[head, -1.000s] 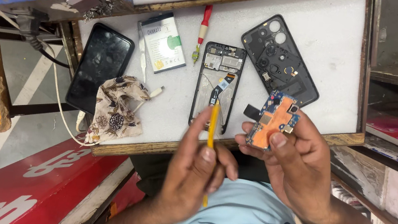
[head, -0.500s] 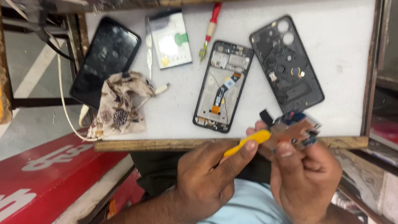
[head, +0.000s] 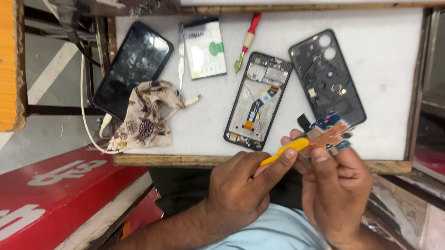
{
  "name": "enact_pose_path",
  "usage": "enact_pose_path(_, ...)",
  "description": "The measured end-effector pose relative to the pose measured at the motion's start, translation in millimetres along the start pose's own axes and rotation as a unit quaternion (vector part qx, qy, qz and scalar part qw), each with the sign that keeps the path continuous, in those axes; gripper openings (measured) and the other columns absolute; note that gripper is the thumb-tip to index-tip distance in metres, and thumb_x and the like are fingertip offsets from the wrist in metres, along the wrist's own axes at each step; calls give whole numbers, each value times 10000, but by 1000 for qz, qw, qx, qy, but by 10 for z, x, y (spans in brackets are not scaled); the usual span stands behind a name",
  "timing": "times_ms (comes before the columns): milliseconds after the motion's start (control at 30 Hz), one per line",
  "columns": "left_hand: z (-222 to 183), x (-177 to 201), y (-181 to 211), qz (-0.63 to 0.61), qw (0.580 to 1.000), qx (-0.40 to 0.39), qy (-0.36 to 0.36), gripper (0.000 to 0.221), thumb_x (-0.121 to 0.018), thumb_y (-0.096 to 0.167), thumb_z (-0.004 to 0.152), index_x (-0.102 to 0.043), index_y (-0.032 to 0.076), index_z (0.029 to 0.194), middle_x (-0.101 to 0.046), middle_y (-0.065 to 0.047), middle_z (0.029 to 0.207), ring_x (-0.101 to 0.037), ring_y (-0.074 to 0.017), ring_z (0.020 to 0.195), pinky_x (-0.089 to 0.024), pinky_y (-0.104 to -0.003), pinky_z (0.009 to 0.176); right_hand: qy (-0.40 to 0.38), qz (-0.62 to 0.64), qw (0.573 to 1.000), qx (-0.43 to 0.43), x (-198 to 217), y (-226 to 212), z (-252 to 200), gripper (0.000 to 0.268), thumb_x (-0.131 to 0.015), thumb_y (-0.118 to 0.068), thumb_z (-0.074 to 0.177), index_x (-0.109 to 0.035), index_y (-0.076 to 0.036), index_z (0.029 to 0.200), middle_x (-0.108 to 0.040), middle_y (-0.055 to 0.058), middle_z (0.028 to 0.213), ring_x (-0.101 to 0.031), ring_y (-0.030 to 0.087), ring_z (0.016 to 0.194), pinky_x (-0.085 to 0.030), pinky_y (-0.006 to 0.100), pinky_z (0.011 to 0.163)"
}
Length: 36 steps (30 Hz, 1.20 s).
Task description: The person cleans a small circuit board with a yellow brush, then places it into a disassembled smartphone chassis. They connect a ribbon cable to the board and adjust the components inside the phone frame.
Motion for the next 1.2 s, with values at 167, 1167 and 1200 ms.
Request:
enact_pose_path(167,-34,-41,20,7,999,-3,38,597,-667,-79,993,-540,143,1532,-634,-125,1022,-643,-257,848,-554,-354,668,-26,-16,1000,-4,-21,67,-13,263,-524,-72,1117,-592,126,1275,-697,269,1224,-716,323,1127,-610,433,1031)
enact_pose_path(1167,-53,-146,-116,7,999,26,17,712,-633,-95,827,-530,89,1508,-644,-129,967,-645,-310,807,-557,-427,699,13,-40,998,-50,83,262,38,266,-537,-63,1097,-608,137,1257,-680,213,1113,-643,239,999,-546,368,903)
enact_pose_path(1200,-114,-151,-104,9,999,31,8,689,-632,-100,850,-535,91,1505,-649,-139,965,-652,-317,808,-559,-429,703,17,-50,996,-65,80,277,0,263,-541,-52,1106,-611,153,1255,-659,207,1078,-606,222,951,-521,358,854)
Point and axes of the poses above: each hand's wrist, its own z-axis towards the middle knuckle, its own x-axis out of the back of the hand, y = z × x, the point moved 7 cm from there along z, towards the middle knuckle
